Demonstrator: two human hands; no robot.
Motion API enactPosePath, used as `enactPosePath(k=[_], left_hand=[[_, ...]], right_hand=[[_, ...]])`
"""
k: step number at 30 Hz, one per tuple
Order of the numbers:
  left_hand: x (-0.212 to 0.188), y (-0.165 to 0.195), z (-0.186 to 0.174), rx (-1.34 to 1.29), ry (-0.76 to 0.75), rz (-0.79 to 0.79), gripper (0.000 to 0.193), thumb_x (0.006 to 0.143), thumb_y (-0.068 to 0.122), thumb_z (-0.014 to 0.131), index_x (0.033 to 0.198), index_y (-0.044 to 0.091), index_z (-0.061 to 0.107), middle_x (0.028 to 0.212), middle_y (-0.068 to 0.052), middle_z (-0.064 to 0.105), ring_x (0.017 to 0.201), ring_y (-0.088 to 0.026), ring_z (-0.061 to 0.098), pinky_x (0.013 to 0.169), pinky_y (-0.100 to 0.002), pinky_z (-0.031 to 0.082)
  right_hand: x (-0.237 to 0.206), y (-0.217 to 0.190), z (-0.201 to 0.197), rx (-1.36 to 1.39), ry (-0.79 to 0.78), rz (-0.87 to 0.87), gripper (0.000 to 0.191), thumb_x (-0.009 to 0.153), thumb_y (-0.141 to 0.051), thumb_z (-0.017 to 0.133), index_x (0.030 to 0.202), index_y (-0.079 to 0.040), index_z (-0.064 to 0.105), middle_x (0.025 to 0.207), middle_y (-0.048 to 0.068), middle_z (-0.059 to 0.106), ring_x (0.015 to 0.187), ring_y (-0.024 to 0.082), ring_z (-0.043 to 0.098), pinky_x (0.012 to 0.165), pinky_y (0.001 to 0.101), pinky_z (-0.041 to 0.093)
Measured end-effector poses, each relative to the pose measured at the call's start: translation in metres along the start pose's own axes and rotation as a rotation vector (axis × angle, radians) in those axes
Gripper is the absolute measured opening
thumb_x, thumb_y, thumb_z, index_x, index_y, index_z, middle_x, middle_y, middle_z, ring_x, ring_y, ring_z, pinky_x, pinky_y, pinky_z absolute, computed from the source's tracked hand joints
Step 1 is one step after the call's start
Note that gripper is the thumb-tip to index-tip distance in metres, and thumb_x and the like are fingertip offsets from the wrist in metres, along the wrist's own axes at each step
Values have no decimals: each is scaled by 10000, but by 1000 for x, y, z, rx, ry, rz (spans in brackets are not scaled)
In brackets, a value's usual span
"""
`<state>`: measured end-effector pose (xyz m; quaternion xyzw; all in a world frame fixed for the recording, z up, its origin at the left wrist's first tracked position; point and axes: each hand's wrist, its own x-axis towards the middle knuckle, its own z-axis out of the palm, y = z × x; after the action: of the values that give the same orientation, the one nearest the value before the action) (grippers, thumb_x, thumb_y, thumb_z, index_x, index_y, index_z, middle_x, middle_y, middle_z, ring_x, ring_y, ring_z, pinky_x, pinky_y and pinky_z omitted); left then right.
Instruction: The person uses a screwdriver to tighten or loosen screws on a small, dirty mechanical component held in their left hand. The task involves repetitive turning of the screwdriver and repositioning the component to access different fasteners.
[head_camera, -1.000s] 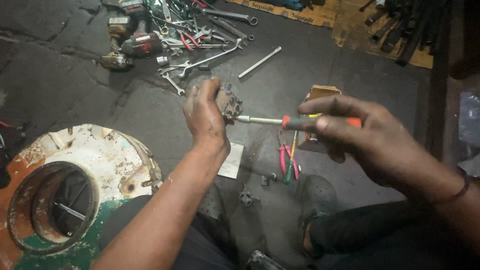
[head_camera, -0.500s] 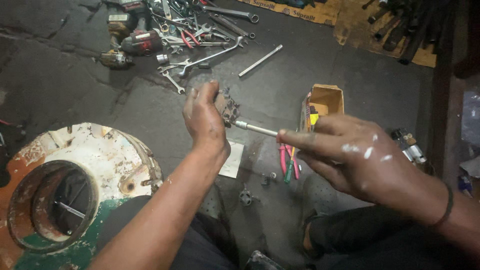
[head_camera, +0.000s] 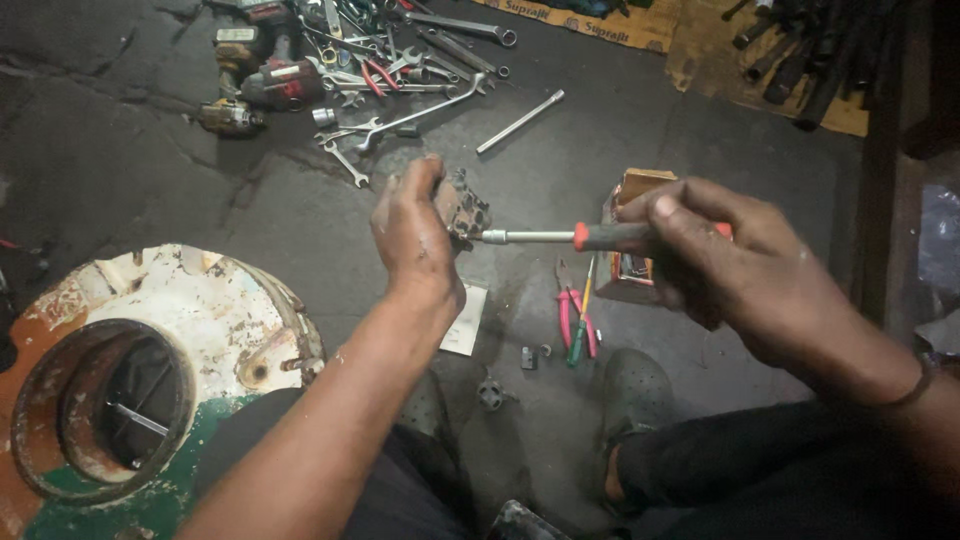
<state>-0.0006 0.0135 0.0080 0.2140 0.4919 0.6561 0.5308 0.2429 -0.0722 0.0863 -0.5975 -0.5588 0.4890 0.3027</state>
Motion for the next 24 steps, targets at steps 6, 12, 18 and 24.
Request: enactPosePath(k=[6, 12, 18, 24], left_hand=[[1, -1, -5, 69, 62, -40, 190, 846, 250, 658, 874, 63, 663, 856, -24, 606, 772, -125, 573, 677, -283, 473], [2, -5, -9, 47, 75, -103, 186, 816, 249, 648, 875, 72, 641, 819, -36, 587, 685, -162, 581, 583, -355, 495], [3, 0, -7, 27, 82, -188, 191, 829, 278, 663, 905, 103, 668, 820, -33, 582, 626, -156, 548, 514, -344, 441], [6, 10, -6, 45, 115, -122, 192, 795, 275, 654, 863, 96, 664, 782, -43, 589, 620, -181, 570, 531, -364, 465]], right_hand=[[2, -2, -5, -262, -24, 33, 324, 1047, -336, 577, 1204, -62, 646, 837, 154, 606, 619, 162, 559, 501, 317, 479], [-2, 2, 0, -488, -67, -563, 267, 892, -20, 692, 1154, -68, 675, 1127, 70, 682, 1113, 248, 722, 904, 347, 589], [0, 1, 8, -416, -48, -568, 265, 880, 41, 662, 1119, -71, 689, 1154, 96, 644, 1143, 231, 709, 946, 322, 589], [-1, -12, 11, -148, -21, -210, 370, 889, -117, 717, 1235, -46, 607, 1144, 112, 688, 1001, 192, 737, 761, 313, 605]])
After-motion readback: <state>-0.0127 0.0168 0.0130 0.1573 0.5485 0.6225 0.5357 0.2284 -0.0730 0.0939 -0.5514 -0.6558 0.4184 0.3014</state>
